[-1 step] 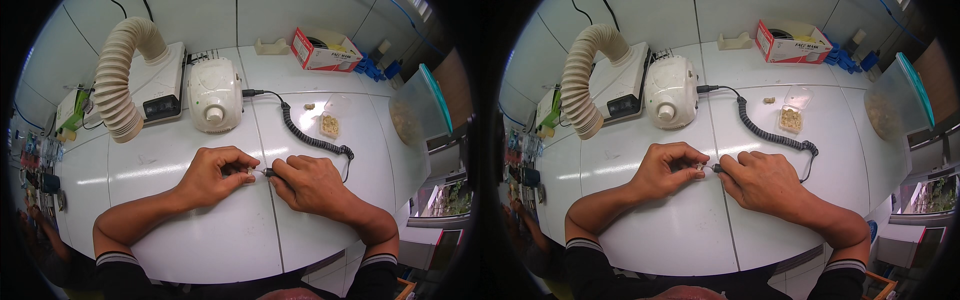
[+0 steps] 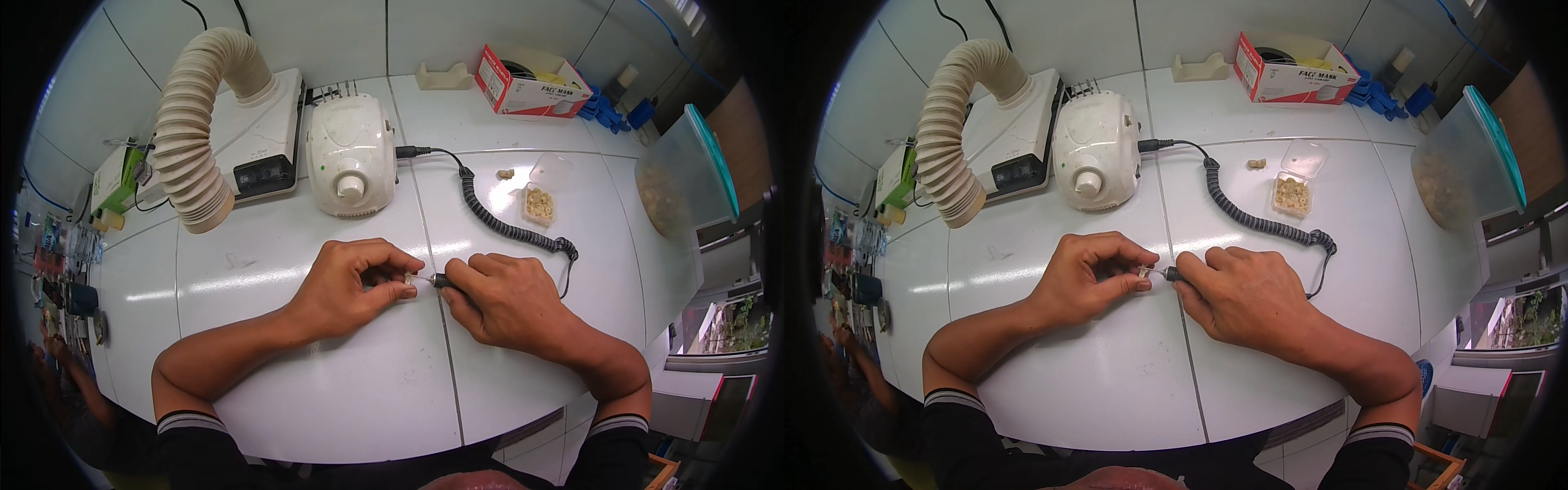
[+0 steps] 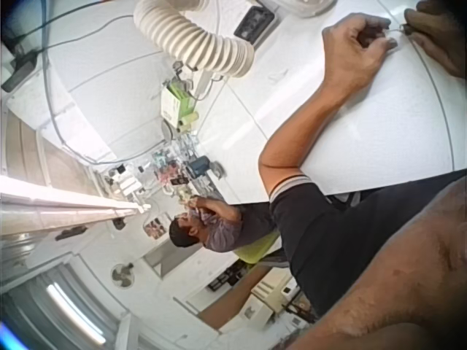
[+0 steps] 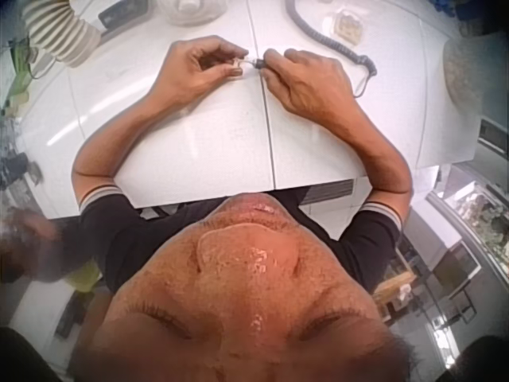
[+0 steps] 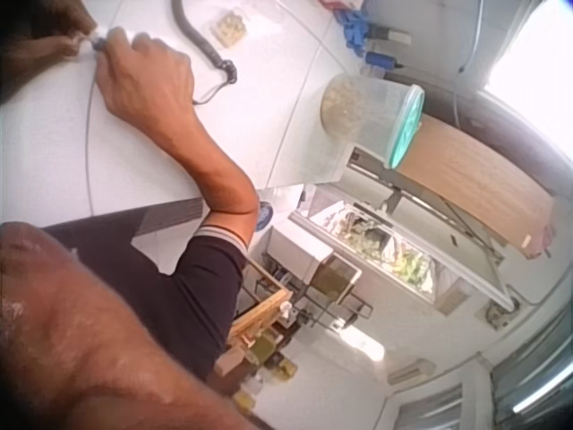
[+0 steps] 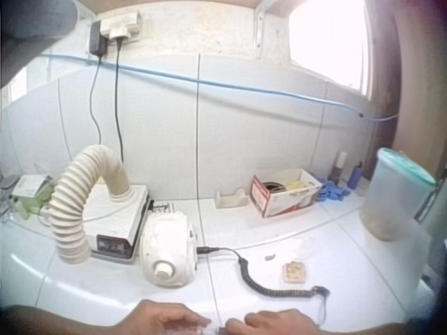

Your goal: The person uses a handheld rotary tool to polish a small dental prosthetic piece at a laboratory bench.

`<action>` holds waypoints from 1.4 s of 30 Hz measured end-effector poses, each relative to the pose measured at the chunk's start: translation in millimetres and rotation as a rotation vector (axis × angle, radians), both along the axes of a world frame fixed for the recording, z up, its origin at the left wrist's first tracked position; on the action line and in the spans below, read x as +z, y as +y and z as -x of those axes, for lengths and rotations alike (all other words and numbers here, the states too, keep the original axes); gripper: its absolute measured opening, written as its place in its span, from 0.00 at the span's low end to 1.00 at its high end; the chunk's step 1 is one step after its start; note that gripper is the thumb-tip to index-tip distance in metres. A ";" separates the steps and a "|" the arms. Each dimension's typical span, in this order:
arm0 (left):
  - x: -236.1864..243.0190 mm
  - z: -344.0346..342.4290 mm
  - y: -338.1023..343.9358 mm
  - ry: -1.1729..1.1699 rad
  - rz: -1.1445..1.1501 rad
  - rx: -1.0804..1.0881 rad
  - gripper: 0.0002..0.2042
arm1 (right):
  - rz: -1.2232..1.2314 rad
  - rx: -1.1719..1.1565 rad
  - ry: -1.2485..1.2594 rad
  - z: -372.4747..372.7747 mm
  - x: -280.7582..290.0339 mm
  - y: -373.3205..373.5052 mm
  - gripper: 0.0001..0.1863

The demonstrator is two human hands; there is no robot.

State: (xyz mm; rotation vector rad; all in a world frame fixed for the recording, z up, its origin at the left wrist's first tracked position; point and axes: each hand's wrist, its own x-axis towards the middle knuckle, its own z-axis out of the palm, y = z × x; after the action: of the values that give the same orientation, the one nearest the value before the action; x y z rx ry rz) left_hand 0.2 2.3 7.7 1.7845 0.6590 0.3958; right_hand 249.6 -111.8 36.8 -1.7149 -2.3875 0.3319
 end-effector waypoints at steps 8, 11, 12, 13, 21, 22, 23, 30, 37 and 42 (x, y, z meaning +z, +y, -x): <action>-0.2 0.5 0.7 0.005 -0.003 0.000 0.13 | -0.004 0.002 -0.003 0.5 -0.7 0.0 0.12; -0.7 0.5 0.5 0.004 -0.002 0.003 0.14 | -0.001 0.005 -0.007 0.3 -0.7 0.0 0.12; -0.7 0.5 0.4 0.004 -0.001 0.004 0.14 | 0.001 0.006 -0.008 0.1 -0.8 0.1 0.12; -0.8 0.3 0.5 0.004 -0.001 0.005 0.14 | 0.003 0.005 -0.010 0.1 -0.7 0.1 0.12; -1.2 0.3 -0.2 0.008 -0.006 0.011 0.13 | -0.001 0.011 -0.009 0.4 -0.9 0.4 0.12; -1.4 0.2 -0.1 0.007 -0.005 0.013 0.13 | -0.002 0.011 -0.008 0.3 -1.2 0.2 0.12; -1.6 0.2 0.1 0.006 -0.004 0.011 0.13 | -0.003 0.011 -0.008 0.1 -1.7 0.1 0.12; -1.3 0.1 0.3 0.001 -0.021 0.004 0.13 | -0.004 0.013 -0.018 0.0 -2.2 0.2 0.13; -2.7 0.3 0.1 -0.006 -0.025 0.006 0.13 | 0.004 0.012 -0.028 0.6 -0.7 -0.1 0.13; -2.0 0.0 1.1 0.000 -0.028 0.006 0.13 | 0.002 0.013 -0.023 0.5 -1.3 1.2 0.12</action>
State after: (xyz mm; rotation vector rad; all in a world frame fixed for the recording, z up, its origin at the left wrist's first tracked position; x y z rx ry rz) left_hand 0.2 3.4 5.7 1.8091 0.6615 0.4107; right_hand 249.1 -110.6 35.5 -1.7136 -2.4158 0.3182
